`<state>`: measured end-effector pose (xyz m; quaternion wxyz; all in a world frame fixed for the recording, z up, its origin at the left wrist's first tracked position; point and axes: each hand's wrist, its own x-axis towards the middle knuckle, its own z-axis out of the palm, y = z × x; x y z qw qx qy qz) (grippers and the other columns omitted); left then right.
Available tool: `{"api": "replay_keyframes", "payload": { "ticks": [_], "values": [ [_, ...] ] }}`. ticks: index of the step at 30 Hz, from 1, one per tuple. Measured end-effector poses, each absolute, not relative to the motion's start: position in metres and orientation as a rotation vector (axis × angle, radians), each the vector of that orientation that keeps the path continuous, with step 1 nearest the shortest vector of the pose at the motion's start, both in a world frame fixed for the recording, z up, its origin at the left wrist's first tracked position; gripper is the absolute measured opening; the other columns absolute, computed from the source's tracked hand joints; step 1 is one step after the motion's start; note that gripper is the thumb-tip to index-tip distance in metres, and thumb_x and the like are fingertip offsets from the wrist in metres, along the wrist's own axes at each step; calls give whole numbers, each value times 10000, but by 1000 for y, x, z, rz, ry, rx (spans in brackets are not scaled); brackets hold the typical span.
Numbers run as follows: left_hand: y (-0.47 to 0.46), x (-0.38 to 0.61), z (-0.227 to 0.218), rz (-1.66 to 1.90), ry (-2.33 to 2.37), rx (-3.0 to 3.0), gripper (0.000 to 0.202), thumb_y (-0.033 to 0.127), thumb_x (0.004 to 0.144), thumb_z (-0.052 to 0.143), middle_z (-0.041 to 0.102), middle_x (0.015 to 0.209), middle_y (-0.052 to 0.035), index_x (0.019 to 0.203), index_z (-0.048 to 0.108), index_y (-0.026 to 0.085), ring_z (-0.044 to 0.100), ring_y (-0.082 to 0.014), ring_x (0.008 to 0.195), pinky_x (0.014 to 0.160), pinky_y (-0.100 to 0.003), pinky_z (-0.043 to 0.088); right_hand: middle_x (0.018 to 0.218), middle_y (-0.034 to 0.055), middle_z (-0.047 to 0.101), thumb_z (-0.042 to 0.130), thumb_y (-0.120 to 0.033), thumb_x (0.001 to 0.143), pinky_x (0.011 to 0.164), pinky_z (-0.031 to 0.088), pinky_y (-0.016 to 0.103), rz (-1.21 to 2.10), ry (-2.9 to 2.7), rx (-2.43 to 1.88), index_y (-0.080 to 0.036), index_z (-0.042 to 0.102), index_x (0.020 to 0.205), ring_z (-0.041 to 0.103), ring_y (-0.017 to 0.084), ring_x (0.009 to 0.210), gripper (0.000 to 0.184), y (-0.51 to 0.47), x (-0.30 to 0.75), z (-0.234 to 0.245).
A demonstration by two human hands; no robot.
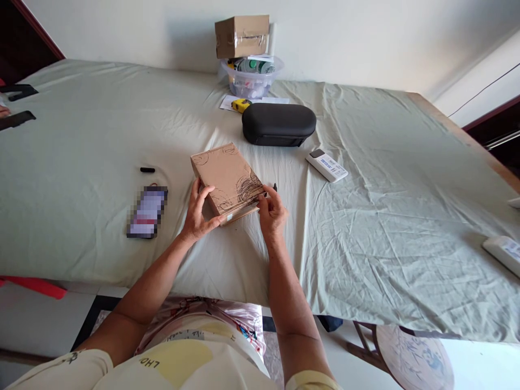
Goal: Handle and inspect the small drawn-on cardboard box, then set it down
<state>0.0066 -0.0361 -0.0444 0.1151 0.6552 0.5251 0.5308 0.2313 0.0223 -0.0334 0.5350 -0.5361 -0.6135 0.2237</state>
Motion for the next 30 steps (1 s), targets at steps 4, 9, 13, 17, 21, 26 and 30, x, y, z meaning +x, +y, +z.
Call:
{"api": "replay_keyframes", "payload": {
  "ticks": [4,9,13,17,21,26,30],
  "values": [
    [-36,6,-43,1594,1520,1934,783,831,883,619,314,1744,-191,1426,574,269,380,-406,1625,1295,-604,401,665,-52,677,655,-504,946,583,535,283,544,-1373,-1285,-227,697,1286,604,127,541,441,25,233,-33],
    [-35,0,-43,1614,1517,1869,671,782,961,546,409,1727,-181,1367,626,255,443,-383,1601,1267,-576,457,625,-31,658,672,-668,882,513,464,269,677,-1331,-1330,-208,712,965,565,121,502,469,29,232,-35],
    [-35,-3,-46,1666,1487,1745,592,710,1037,478,477,1699,-181,1360,643,243,513,-346,1564,1237,-530,507,623,-40,655,681,-718,861,554,451,269,685,-1404,-1308,-223,664,918,526,108,507,499,27,229,-37],
    [-34,-4,-48,1724,1469,1731,536,666,1057,492,513,1677,-167,1349,651,247,526,-330,1557,1249,-528,504,619,-54,636,687,-731,854,570,430,265,741,-1509,-1339,-238,623,921,513,112,532,502,26,230,-35],
    [-32,-4,-50,1718,1490,1772,527,653,1046,537,511,1669,-155,1396,623,267,534,-311,1546,1224,-492,540,608,-70,615,720,-677,843,593,429,270,814,-1620,-1376,-247,585,900,503,113,536,454,26,235,-30],
    [-27,-1,-59,1744,1526,1782,668,656,1009,617,502,1666,-170,1538,498,266,530,-315,1550,1220,-469,547,682,-46,705,803,-442,825,663,428,280,767,-1853,-1517,-253,556,857,596,142,616,313,26,236,-24],
    [-24,0,-64,1715,1589,1736,787,656,1010,626,522,1661,-175,1641,388,250,510,-320,1572,1300,-482,461,819,11,787,754,-337,876,658,387,284,708,-2055,-1692,-248,573,812,678,190,723,212,24,233,-21]
  ]
}}
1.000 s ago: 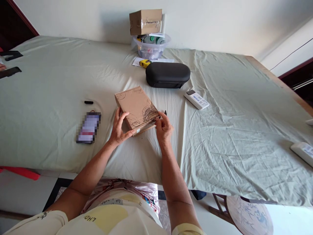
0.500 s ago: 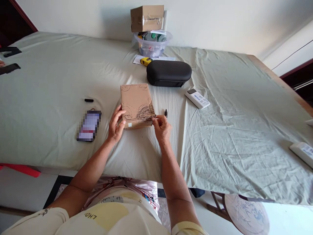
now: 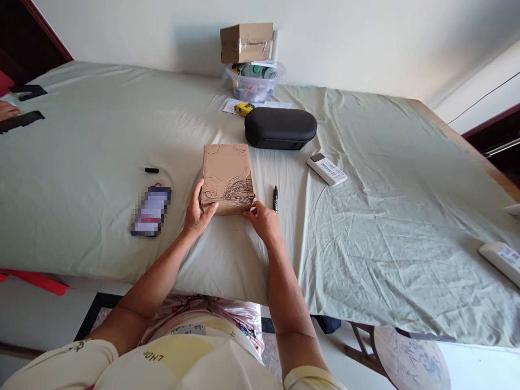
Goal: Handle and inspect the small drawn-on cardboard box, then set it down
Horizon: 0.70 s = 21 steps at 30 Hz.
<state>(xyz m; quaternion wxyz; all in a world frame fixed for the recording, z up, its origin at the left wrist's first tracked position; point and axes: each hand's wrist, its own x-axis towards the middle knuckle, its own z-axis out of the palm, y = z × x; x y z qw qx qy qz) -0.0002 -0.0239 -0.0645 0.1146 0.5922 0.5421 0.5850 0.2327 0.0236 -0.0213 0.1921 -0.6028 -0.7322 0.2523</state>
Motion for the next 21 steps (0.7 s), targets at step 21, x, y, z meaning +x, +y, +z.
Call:
{"api": "replay_keyframes", "payload": {
  "ticks": [21],
  "values": [
    [-26,-2,-61,1612,1516,1606,837,629,1005,662,384,1775,-153,1682,321,274,353,-317,1676,1391,-493,307,961,67,803,672,-349,970,656,334,290,564,-2253,-1772,-236,650,962,698,227,820,116,20,227,-24]
  ]
}}
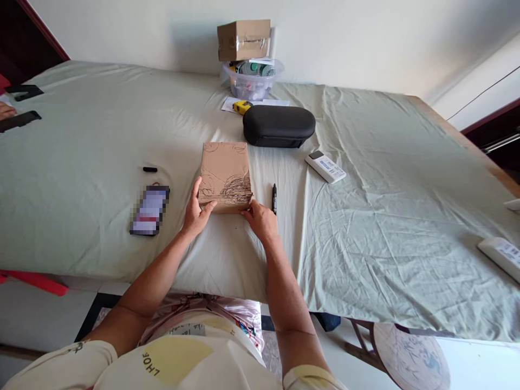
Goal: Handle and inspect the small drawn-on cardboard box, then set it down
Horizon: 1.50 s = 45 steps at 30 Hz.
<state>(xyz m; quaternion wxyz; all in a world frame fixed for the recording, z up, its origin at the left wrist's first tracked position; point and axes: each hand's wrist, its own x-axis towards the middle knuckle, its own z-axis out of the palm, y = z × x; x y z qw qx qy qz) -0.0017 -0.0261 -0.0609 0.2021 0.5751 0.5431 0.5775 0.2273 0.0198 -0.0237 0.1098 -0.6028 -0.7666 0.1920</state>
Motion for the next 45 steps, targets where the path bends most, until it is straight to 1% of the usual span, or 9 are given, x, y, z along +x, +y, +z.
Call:
{"api": "replay_keyframes", "payload": {
  "ticks": [7,12,20,26,34,38,40,42,45],
  "values": [
    [-27,-1,-58,1591,1534,1585,833,627,1018,639,380,1779,-145,1691,302,271,346,-307,1680,1395,-476,303,928,60,790,646,-351,983,656,326,284,541,-2274,-1763,-238,665,966,680,219,801,115,20,226,-24],
    [-29,0,-56,1566,1534,1544,837,613,1023,643,376,1788,-115,1705,268,306,341,-290,1683,1395,-454,306,913,59,791,641,-371,984,651,316,287,468,-2316,-1768,-240,682,962,679,221,788,139,20,224,-24],
    [-27,3,-60,1611,1533,1529,831,635,1032,606,357,1798,-110,1712,254,313,340,-274,1684,1396,-428,301,937,76,807,624,-374,978,633,322,292,403,-2351,-1738,-242,691,981,692,233,793,148,19,224,-25],
    [-28,5,-56,1614,1499,1464,832,594,1027,637,376,1789,-108,1712,256,315,364,-274,1674,1404,-444,275,919,78,796,621,-377,987,640,328,295,405,-2365,-1746,-229,681,976,682,228,773,160,18,223,-23],
    [-29,6,-54,1643,1480,1470,840,649,1024,613,383,1784,-119,1707,269,301,335,-275,1687,1413,-448,246,981,83,819,643,-391,1012,648,341,291,422,-2354,-1810,-231,689,995,718,239,835,167,16,217,-18],
    [-27,3,-57,1630,1476,1492,862,692,1013,602,371,1789,-120,1706,259,311,309,-279,1697,1414,-447,241,962,48,830,721,-344,957,656,410,287,585,-2344,-1742,-242,723,1065,734,221,825,148,17,229,-6],
    [-25,1,-58,1629,1474,1508,899,733,995,595,361,1792,-134,1706,257,299,321,-292,1691,1407,-449,262,924,32,830,754,-340,932,695,490,309,620,-2249,-1631,-257,739,1188,742,210,788,270,12,241,9],
    [-24,0,-59,1637,1465,1523,939,768,973,596,361,1790,-147,1705,260,285,330,-307,1687,1401,-459,277,894,44,816,694,-363,976,736,556,347,506,-2020,-1449,-241,762,1207,736,200,754,270,-2,253,31],
    [-24,-2,-60,1621,1476,1536,938,780,971,586,391,1776,-133,1708,254,303,353,-302,1678,1394,-451,301,848,30,783,608,-416,1040,680,597,354,462,-1796,-1100,-278,784,1207,720,180,697,279,-40,266,72]
  ]
}}
